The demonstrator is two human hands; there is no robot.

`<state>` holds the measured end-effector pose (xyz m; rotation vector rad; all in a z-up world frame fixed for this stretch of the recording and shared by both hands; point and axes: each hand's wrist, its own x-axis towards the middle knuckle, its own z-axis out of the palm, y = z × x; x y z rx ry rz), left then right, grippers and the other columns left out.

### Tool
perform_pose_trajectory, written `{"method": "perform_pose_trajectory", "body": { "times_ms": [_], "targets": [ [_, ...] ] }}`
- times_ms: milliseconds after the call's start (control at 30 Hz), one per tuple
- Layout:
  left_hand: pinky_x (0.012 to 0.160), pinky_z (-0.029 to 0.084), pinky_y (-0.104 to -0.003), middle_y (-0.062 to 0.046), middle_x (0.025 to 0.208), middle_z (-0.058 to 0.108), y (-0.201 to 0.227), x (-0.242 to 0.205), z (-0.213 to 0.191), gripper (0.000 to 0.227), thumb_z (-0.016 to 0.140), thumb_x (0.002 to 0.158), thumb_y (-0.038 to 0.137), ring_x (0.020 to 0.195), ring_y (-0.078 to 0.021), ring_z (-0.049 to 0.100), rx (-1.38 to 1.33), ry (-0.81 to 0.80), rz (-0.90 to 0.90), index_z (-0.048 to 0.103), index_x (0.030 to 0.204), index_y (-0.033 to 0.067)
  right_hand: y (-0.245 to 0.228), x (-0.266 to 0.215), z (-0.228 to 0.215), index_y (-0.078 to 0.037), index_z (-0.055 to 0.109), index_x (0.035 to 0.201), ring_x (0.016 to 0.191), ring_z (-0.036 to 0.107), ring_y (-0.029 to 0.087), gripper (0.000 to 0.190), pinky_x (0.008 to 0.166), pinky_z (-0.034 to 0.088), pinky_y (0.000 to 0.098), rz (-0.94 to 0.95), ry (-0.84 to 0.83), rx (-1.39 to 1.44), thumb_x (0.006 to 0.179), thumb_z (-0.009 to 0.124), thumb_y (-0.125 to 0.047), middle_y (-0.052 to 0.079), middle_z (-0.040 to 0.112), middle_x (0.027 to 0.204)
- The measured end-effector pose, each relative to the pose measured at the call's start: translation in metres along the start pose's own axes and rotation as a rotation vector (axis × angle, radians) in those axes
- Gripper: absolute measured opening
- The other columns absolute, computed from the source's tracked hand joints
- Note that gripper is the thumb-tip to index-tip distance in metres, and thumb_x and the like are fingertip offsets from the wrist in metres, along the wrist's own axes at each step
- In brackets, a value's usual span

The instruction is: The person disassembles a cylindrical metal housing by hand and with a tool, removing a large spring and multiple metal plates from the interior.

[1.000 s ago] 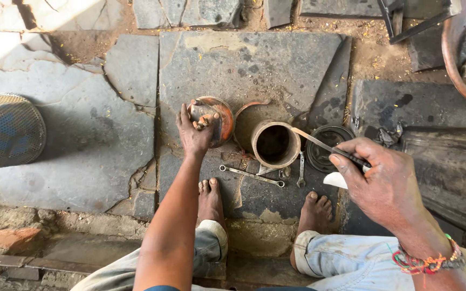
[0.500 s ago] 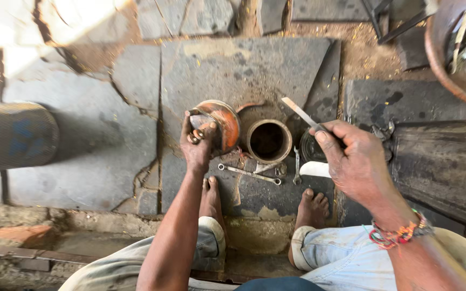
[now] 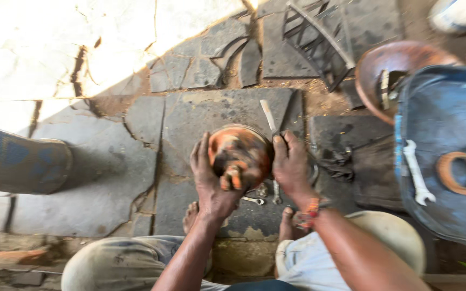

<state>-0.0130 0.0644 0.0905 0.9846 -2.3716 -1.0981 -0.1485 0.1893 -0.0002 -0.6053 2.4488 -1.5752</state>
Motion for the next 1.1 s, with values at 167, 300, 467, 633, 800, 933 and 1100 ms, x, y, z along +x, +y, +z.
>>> {"method": "perform_pose_trajectory", "body": {
  "times_ms": [167,300,467,633,800,933,1100],
  "targets": [
    [0.106,0.042,-0.053,-0.024,0.145,0.04,0.008,0.001,-0.013,0.128,0.093,0.051,0.03,0.132,-0.0389,0.044,-0.452,-0.3,-0.146,0.021,0.152,-0.0011,0.021,0.006,-0.023,-0.002,0.061,0.096,0.084,0.058,0.031,0.015,0.073,0.046,0.0447,-0.332,0.168,-0.359,0.105,0.054,-0.012,0.017,0.062,0.092],
    [0.099,0.055,-0.046,-0.016,0.124,0.068,-0.012,0.007,0.005,0.052,0.059,0.095,0.035,0.111,-0.027,0.067,-1.25,-0.37,-0.538,0.058,0.133,-0.0014,0.0,0.016,-0.041,-0.001,0.064,0.092,0.079,0.053,0.015,0.025,0.072,0.047,0.0345,0.113,0.143,0.367,0.107,0.055,-0.02,0.007,0.062,0.085],
    [0.098,0.055,-0.042,-0.013,0.117,0.074,-0.036,0.005,0.02,0.05,0.047,0.104,0.042,0.107,-0.0247,0.069,-1.595,-0.269,-0.719,0.063,0.127,-0.0002,-0.063,0.007,-0.047,-0.004,0.073,0.1,0.073,0.06,0.009,0.027,0.066,0.05,0.029,-0.071,0.044,0.007,0.106,0.056,-0.024,0.002,0.069,0.083],
    [0.097,0.054,-0.045,-0.013,0.115,0.072,-0.068,0.022,0.001,0.048,0.049,0.104,0.044,0.105,-0.0258,0.068,-1.682,-0.189,-0.633,0.062,0.125,0.0028,-0.101,-0.032,-0.067,-0.012,0.067,0.137,0.063,0.053,0.007,0.042,0.057,0.046,0.0265,0.035,-0.013,0.035,0.096,0.062,-0.015,0.001,0.07,0.082],
    [0.095,0.056,-0.045,-0.011,0.114,0.071,-0.079,0.03,-0.012,0.05,0.051,0.103,0.046,0.105,-0.0233,0.068,-1.797,-0.195,-0.697,0.063,0.126,0.0035,-0.123,-0.068,-0.067,-0.01,0.074,0.131,0.065,0.051,0.007,0.035,0.059,0.047,0.0278,0.109,-0.114,-0.102,0.096,0.067,-0.008,0.006,0.074,0.088],
    [0.091,0.057,-0.047,-0.009,0.109,0.07,-0.075,0.029,-0.014,0.04,0.056,0.103,0.043,0.102,-0.0239,0.068,-1.867,-0.155,-0.694,0.059,0.122,0.0074,-0.141,-0.068,-0.059,-0.006,0.072,0.128,0.089,0.069,0.011,0.031,0.078,0.055,0.0281,-0.154,-0.064,-0.242,0.098,0.066,-0.008,0.009,0.08,0.109],
    [0.09,0.059,-0.042,-0.011,0.109,0.074,-0.076,0.027,-0.014,0.051,0.055,0.102,0.046,0.098,-0.0218,0.07,-1.847,-0.375,-0.613,0.066,0.123,0.0012,-0.18,-0.041,-0.055,-0.005,0.072,0.125,0.096,0.077,0.019,0.029,0.08,0.058,0.0298,-0.265,-0.131,-0.384,0.097,0.065,-0.009,0.014,0.076,0.119]
  ]
}}
